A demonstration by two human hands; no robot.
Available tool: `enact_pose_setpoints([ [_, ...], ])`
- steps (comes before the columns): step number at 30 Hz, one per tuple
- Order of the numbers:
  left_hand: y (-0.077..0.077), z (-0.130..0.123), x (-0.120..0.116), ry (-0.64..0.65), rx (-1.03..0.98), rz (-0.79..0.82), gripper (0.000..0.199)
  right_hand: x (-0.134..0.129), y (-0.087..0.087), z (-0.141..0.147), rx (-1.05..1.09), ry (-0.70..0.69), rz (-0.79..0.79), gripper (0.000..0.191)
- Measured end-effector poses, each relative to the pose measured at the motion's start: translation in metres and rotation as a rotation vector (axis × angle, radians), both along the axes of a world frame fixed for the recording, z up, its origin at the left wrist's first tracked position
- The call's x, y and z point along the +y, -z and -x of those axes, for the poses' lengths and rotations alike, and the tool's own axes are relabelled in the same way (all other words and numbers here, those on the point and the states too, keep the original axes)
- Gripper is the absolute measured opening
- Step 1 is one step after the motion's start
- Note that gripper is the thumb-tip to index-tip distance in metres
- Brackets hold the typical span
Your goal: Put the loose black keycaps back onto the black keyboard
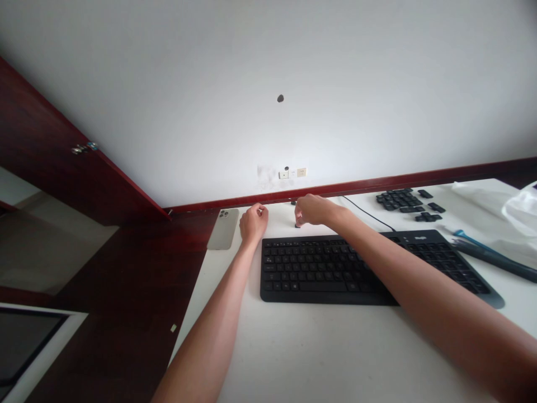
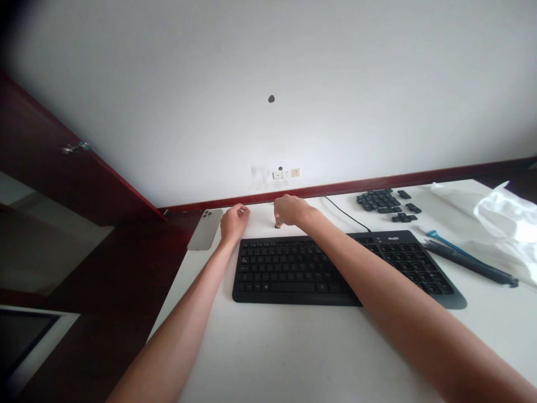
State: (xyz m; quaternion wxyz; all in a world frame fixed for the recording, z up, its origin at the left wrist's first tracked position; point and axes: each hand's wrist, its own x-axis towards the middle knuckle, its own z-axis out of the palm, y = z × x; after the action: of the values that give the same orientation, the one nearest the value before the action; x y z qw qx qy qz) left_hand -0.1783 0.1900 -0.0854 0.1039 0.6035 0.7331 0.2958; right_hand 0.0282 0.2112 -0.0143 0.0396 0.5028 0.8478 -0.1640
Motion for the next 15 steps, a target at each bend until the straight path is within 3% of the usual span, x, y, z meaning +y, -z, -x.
enact_pose_setpoints([
  [15, -0.0024, -0.0009, 0.0007, -0.010, 0.014, 0.025, 0.016, 0.0035, 0.0019, -0.0056, -0.008, 0.015, -0.017, 0.014],
])
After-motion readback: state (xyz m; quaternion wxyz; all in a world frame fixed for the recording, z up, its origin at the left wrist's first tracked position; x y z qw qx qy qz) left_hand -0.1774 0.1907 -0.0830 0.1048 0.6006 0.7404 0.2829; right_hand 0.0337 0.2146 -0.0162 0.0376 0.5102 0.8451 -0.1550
